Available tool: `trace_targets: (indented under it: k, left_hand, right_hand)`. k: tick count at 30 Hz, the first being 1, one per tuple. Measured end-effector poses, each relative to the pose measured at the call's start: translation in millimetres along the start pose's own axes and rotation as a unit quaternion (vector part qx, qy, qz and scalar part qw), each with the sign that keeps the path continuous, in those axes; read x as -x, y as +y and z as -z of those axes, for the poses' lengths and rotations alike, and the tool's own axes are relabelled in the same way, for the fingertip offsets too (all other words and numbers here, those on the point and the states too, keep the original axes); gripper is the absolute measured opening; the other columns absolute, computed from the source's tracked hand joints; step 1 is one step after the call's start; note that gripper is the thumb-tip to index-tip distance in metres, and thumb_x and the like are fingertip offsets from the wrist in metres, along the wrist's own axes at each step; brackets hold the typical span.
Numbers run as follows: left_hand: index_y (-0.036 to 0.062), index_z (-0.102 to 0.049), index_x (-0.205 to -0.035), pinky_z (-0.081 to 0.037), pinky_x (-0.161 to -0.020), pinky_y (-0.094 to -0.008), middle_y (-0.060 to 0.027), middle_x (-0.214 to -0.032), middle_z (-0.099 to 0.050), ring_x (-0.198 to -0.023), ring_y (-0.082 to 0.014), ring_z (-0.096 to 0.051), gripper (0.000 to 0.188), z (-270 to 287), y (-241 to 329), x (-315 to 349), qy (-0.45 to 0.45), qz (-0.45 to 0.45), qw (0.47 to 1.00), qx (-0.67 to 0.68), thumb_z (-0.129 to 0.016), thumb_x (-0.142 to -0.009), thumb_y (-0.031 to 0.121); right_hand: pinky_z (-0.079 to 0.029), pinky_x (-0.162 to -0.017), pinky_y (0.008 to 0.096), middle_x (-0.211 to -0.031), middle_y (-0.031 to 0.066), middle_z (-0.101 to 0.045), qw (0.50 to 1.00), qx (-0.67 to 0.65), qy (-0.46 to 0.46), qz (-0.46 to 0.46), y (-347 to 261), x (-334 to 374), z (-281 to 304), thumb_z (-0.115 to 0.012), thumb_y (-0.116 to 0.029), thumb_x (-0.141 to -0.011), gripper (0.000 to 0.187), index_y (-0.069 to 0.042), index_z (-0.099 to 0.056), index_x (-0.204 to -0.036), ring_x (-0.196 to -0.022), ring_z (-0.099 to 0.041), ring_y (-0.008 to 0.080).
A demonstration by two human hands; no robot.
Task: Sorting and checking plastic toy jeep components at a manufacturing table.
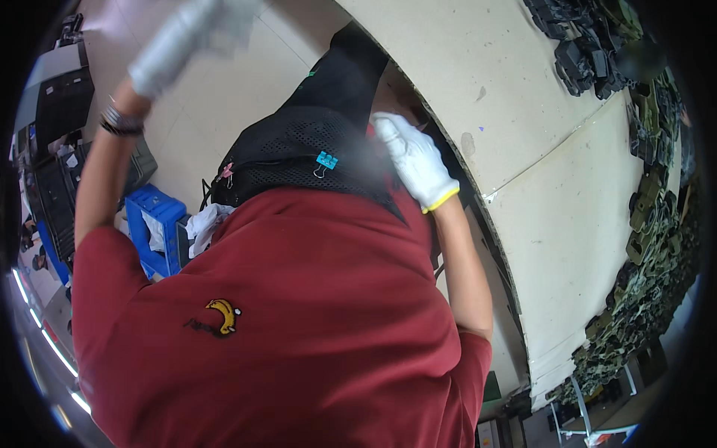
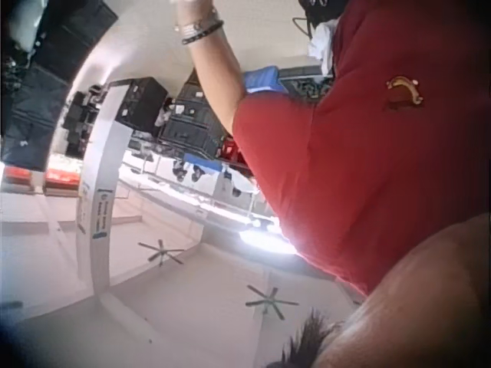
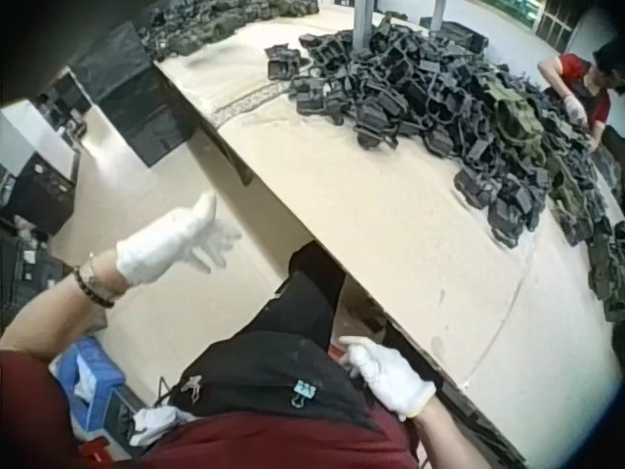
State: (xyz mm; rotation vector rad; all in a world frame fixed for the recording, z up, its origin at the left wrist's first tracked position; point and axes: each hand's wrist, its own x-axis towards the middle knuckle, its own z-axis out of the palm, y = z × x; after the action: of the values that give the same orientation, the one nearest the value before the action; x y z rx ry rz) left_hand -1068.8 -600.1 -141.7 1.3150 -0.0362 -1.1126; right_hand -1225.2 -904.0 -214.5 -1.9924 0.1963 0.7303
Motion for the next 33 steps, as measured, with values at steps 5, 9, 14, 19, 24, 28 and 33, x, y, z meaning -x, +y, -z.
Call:
trace_targets:
  k: [5, 9, 14, 19, 24, 28, 33]
  left_hand:
    - [0.0009, -0.06, -0.134, -0.054, -0.09, -0.0322, -0.0108, -0.128, -0.065, -0.104, -0.0209, -0.065, 0.099, 40.4, -150.3, 99.9, 0.14, 0.298, 0.923, -0.197, -0.025, -0.092, 0.084]
    - [-0.0007, -0.035, -0.153, -0.042, -0.113, -0.0384, -0.0153, -0.15, -0.049, -0.135, -0.0248, -0.051, 0.095, 10.1, -200.1, 139.2, 0.147, 0.209, 0.927, 0.274, -0.027, -0.097, 0.076]
    - [0.0008, -0.037, -0.152, -0.038, -0.118, -0.0417, -0.0152, -0.152, -0.047, -0.136, -0.0286, -0.05, 0.096, -3.1, -180.1, 143.9, 0.175, 0.141, 0.916, 0.332, -0.042, -0.093, 0.075]
    - [-0.0012, -0.037, -0.152, -0.038, -0.117, -0.0373, -0.0129, -0.151, -0.047, -0.135, -0.0236, -0.05, 0.081, 3.0, -180.8, 174.0, 0.295, 0.082, 0.896, 0.321, -0.037, -0.103, 0.063]
    - [-0.0016, -0.038, -0.151, -0.038, -0.117, -0.0376, -0.0134, -0.151, -0.046, -0.136, -0.0238, -0.049, 0.08, 7.6, -196.4, 182.4, 0.308, 0.087, 0.892, 0.32, -0.037, -0.103, 0.062]
    - [-0.002, -0.038, -0.151, -0.037, -0.117, -0.0379, -0.0139, -0.152, -0.046, -0.136, -0.024, -0.049, 0.079, 7.9, -200.5, 184.8, 0.333, 0.078, 0.887, 0.312, -0.038, -0.104, 0.061]
    - [-0.0024, -0.038, -0.15, -0.037, -0.117, -0.0382, -0.0146, -0.152, -0.045, -0.136, -0.0242, -0.048, 0.077, 9.2, -199.1, 184.0, 0.369, 0.059, 0.878, 0.299, -0.039, -0.104, 0.059]
  right_hand:
    - [-0.038, -0.111, 0.0349, -0.133, 0.0161, -0.062, 0.968, -0.159, -0.19, 0.037, -25.9, -7.0, -27.6, -0.036, -0.06, -0.105, 0.074, 0.003, -0.054, -0.138, -0.127, -0.055, 0.0251]
    - [-0.04, -0.11, 0.0377, -0.137, 0.0172, -0.06, 0.982, -0.081, -0.142, 0.091, -45.2, -4.2, -48.4, -0.042, -0.059, -0.102, 0.069, -0.002, -0.055, -0.139, -0.131, -0.054, 0.0308]
    - [-0.048, -0.099, 0.0401, -0.115, 0.0215, -0.068, 0.982, -0.107, -0.089, 0.128, -71.4, -1.0, -55.1, -0.05, -0.056, -0.099, 0.065, -0.001, -0.06, -0.132, -0.11, -0.064, 0.0362]
    - [-0.055, -0.084, 0.0418, -0.102, 0.0229, -0.071, 0.968, -0.137, -0.013, 0.21, -85.9, 14.2, -59.6, -0.065, -0.046, -0.093, 0.054, 0.0, -0.066, -0.122, -0.092, -0.07, 0.0351]
    - [-0.056, -0.085, 0.042, -0.103, 0.0229, -0.07, 0.964, -0.157, -0.017, 0.214, -90.3, 22.4, -63.0, -0.069, -0.047, -0.088, 0.053, -0.001, -0.07, -0.114, -0.093, -0.069, 0.0373]
    - [-0.056, -0.085, 0.0418, -0.103, 0.0226, -0.07, 0.958, -0.159, -0.008, 0.238, -85.9, 21.6, -65.3, -0.07, -0.048, -0.087, 0.055, -0.001, -0.07, -0.115, -0.093, -0.069, 0.0367]
    - [-0.056, -0.085, 0.0411, -0.1, 0.0228, -0.071, 0.969, -0.146, -0.027, 0.195, -90.6, 22.3, -58.9, -0.069, -0.046, -0.089, 0.053, 0.001, -0.07, -0.114, -0.093, -0.07, 0.0356]
